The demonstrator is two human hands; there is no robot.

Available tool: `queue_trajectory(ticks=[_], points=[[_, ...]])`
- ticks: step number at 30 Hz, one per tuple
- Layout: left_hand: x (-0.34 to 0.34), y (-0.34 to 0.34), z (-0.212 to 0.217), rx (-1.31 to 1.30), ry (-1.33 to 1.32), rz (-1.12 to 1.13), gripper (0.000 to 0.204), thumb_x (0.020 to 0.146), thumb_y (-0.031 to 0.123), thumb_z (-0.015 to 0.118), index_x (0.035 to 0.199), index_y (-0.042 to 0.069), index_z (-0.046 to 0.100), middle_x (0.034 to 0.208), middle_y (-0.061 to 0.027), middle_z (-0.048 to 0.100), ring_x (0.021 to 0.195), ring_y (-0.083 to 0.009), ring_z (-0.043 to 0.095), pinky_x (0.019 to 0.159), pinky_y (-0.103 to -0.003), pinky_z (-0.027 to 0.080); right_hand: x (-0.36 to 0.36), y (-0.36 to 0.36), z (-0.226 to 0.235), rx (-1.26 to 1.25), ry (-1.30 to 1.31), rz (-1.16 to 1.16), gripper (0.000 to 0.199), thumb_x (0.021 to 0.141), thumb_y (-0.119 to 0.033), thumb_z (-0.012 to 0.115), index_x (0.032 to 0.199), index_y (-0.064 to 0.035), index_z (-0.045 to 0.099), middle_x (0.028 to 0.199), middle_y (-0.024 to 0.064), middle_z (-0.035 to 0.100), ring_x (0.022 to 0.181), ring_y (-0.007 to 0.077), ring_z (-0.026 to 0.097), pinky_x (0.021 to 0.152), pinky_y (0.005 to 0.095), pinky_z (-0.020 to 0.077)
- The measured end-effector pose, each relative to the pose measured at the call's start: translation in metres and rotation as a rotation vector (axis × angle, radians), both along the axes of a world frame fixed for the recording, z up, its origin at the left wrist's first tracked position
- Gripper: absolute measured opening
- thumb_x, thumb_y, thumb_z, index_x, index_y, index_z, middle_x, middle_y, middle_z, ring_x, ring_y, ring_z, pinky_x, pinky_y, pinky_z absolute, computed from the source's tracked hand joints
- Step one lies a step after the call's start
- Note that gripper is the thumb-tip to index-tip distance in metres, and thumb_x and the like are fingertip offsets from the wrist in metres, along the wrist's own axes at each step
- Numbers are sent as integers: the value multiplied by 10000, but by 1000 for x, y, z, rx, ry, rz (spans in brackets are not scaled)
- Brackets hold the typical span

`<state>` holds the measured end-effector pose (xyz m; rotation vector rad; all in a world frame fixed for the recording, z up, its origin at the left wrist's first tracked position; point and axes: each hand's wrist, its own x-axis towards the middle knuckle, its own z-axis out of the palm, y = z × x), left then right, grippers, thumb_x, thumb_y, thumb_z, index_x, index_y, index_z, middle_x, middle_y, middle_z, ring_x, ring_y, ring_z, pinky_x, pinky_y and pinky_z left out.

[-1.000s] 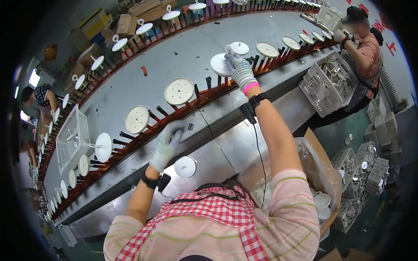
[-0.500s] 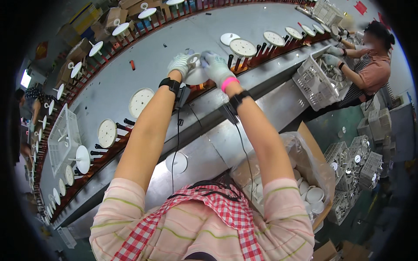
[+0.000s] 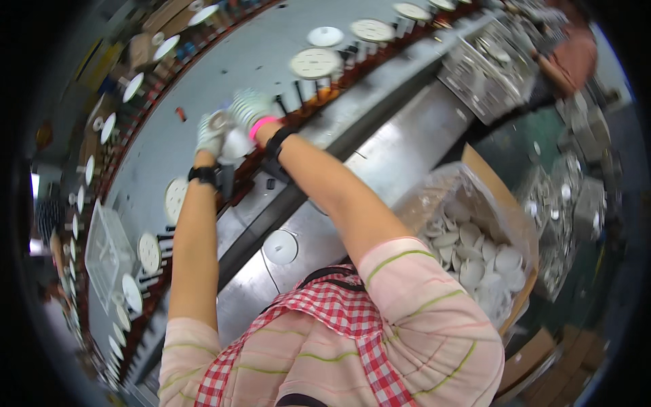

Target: The person takes ceramic lids one by one from a large box and places them onto the spindles of a moving assembly line conveyor.

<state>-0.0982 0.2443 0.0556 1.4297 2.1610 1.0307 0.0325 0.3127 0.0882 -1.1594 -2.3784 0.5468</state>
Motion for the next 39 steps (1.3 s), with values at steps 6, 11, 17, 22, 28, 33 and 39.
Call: queue_trajectory(ticks=[6, 11, 17, 22, 28, 33, 39], points=[[-94, -15, -14, 257, -331, 16, 415, 757, 132, 619, 1141, 66, 474, 1009, -38, 521, 907, -174, 511, 795, -328, 462, 90, -82, -52, -27, 326, 325, 267, 820, -277, 488, 962, -69, 577, 792, 155, 619, 700, 331, 600, 629, 437, 473], [-57, -52, 26, 200, 414, 324, 294, 828, 129, 468, 1080, -13, 519, 969, -141, 575, 868, -243, 539, 798, -333, 436, 291, -144, -122, -256, 526, -409, 307, 804, -273, 529, 1025, -63, 566, 868, 179, 614, 767, 327, 599, 721, 411, 464], [5, -101, 41, 117, 271, 576, 384, 894, 268, 398, 1145, -4, 501, 1125, -210, 542, 987, -336, 531, 839, -385, 423, 524, -203, -272, 0, -336, -1259, 302, 799, -250, 500, 1005, -37, 555, 1004, 195, 563, 956, 353, 513, 833, 426, 404], [4, -148, 19, 240, 455, 538, 540, 889, 393, 413, 1256, -2, 393, 1268, -228, 388, 1090, -377, 465, 926, -428, 405, 565, -237, -237, -424, -422, -1638, 438, 749, -254, 560, 1137, -64, 490, 1147, 185, 519, 1039, 355, 509, 863, 427, 425], [49, -160, 20, 548, 435, 287, 472, 847, 232, 528, 1209, -53, 424, 1195, -199, 449, 1088, -291, 455, 916, -413, 398, 587, -267, -248, -556, -443, -1664, 312, 779, -240, 507, 1047, -87, 553, 1040, 172, 595, 939, 354, 576, 788, 442, 459], [88, -146, 23, 373, 497, -20, 285, 851, 75, 474, 1119, -10, 520, 1213, -197, 449, 1081, -284, 466, 842, -358, 428, 584, -256, -238, -575, -419, -1500, 346, 789, -246, 509, 1087, -70, 525, 1061, 205, 578, 969, 369, 563, 819, 435, 450], [114, -132, 16, 312, 171, -212, 300, 853, 51, 465, 1146, -5, 498, 1211, -182, 451, 1107, -282, 456, 917, -360, 383, 644, -260, -308, -954, -446, -1664, 444, 798, -288, 534, 1180, -77, 453, 1146, 243, 525, 1059, 367, 524, 884, 437, 428]])
